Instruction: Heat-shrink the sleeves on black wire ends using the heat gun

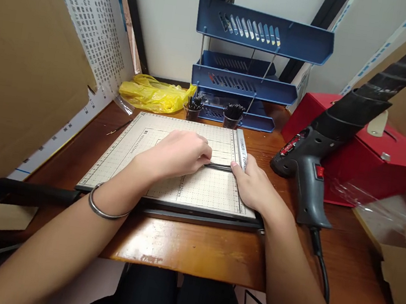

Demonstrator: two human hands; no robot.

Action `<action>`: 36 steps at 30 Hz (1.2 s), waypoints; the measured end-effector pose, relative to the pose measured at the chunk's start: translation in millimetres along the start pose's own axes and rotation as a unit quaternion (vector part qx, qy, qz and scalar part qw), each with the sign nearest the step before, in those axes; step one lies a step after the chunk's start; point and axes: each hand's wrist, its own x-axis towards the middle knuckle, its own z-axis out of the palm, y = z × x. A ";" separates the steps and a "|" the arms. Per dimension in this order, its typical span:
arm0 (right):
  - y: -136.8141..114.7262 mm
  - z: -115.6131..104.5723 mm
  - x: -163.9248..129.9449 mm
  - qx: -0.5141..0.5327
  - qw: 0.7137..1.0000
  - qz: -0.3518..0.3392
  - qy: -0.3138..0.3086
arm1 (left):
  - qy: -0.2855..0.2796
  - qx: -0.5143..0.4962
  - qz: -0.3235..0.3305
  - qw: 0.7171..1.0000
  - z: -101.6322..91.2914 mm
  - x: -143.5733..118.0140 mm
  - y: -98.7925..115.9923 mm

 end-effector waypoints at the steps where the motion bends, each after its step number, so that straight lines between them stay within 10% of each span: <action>1: -0.3 -0.2 -0.2 0.001 1.000 -0.005 -0.001 | 0.011 0.002 0.006 1.000 0.7 -0.8 -0.4; 36: 2.2 -0.7 0.7 -0.005 1.000 -0.019 -0.008 | 0.009 -0.016 -0.003 1.000 10.2 14.6 27.5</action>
